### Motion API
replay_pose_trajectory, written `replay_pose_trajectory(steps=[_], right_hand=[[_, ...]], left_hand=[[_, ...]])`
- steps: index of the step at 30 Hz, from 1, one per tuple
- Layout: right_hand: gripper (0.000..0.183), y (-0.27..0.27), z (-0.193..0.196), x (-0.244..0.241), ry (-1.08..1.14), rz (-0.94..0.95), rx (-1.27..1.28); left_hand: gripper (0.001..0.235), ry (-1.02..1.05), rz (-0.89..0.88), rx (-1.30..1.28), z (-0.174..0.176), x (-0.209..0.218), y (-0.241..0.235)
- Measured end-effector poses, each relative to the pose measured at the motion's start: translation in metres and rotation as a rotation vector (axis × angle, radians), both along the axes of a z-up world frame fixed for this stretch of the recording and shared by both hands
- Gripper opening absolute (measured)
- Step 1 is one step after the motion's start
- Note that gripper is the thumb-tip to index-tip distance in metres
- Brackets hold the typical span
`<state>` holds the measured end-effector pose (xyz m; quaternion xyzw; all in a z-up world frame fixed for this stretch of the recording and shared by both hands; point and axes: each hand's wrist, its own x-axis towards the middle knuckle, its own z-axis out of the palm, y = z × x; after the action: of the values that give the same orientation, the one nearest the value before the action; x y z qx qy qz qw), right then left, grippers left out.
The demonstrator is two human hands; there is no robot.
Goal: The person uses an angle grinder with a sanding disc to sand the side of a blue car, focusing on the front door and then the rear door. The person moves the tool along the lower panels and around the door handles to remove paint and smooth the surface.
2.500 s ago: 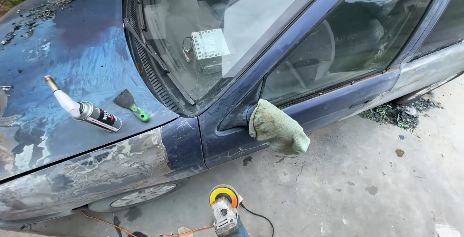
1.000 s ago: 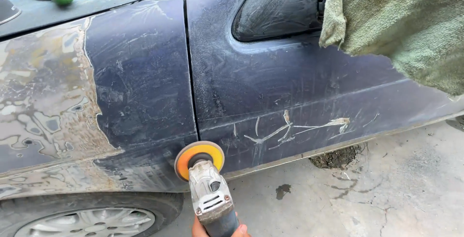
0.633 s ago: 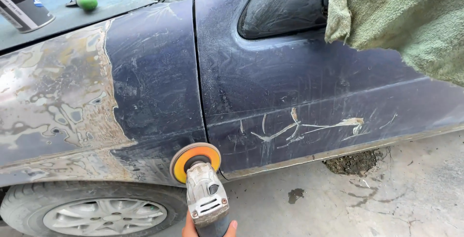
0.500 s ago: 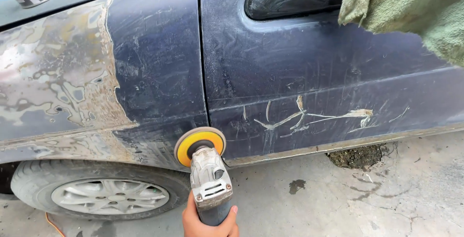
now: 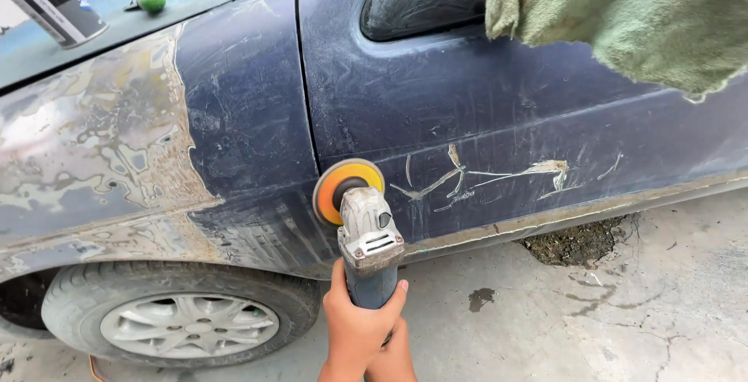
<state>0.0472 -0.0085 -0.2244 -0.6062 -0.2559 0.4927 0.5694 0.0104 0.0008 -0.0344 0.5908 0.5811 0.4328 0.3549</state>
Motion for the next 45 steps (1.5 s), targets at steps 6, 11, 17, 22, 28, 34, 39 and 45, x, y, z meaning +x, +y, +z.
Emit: replay_pose_trajectory(steps=[6, 11, 17, 22, 28, 34, 39, 45], right_hand=[[0.088, -0.021, 0.012, 0.003, 0.045, -0.021, -0.105], [0.086, -0.029, 0.024, 0.013, 0.022, -0.014, -0.07], [0.085, -0.031, 0.023, -0.002, 0.03, 0.016, -0.034], [0.083, -0.032, 0.026, -0.002, 0.035, 0.049, -0.005], [0.081, -0.031, 0.03, 0.0, 0.045, 0.068, 0.025], [0.079, -0.031, 0.031, 0.006, 0.068, 0.067, 0.041], [0.078, -0.028, 0.033, 0.003, 0.085, 0.062, 0.063], [0.076, -0.028, 0.034, 0.003, 0.105, 0.056, 0.081]], left_hand=[[0.054, -0.011, -0.029, -0.013, 0.004, -0.002, -0.004], [0.057, -0.025, -0.072, -0.031, 0.015, 0.006, -0.015], [0.052, -0.018, -0.017, -0.032, 0.007, -0.005, -0.024], [0.055, 0.029, -0.063, 0.055, 0.003, -0.003, -0.023], [0.05, 0.022, -0.027, 0.092, 0.0, -0.001, -0.021], [0.053, 0.03, -0.016, 0.052, 0.006, 0.003, -0.021], [0.052, 0.034, 0.003, 0.08, 0.002, 0.005, -0.019], [0.051, 0.032, 0.015, 0.06, 0.007, 0.007, -0.021]])
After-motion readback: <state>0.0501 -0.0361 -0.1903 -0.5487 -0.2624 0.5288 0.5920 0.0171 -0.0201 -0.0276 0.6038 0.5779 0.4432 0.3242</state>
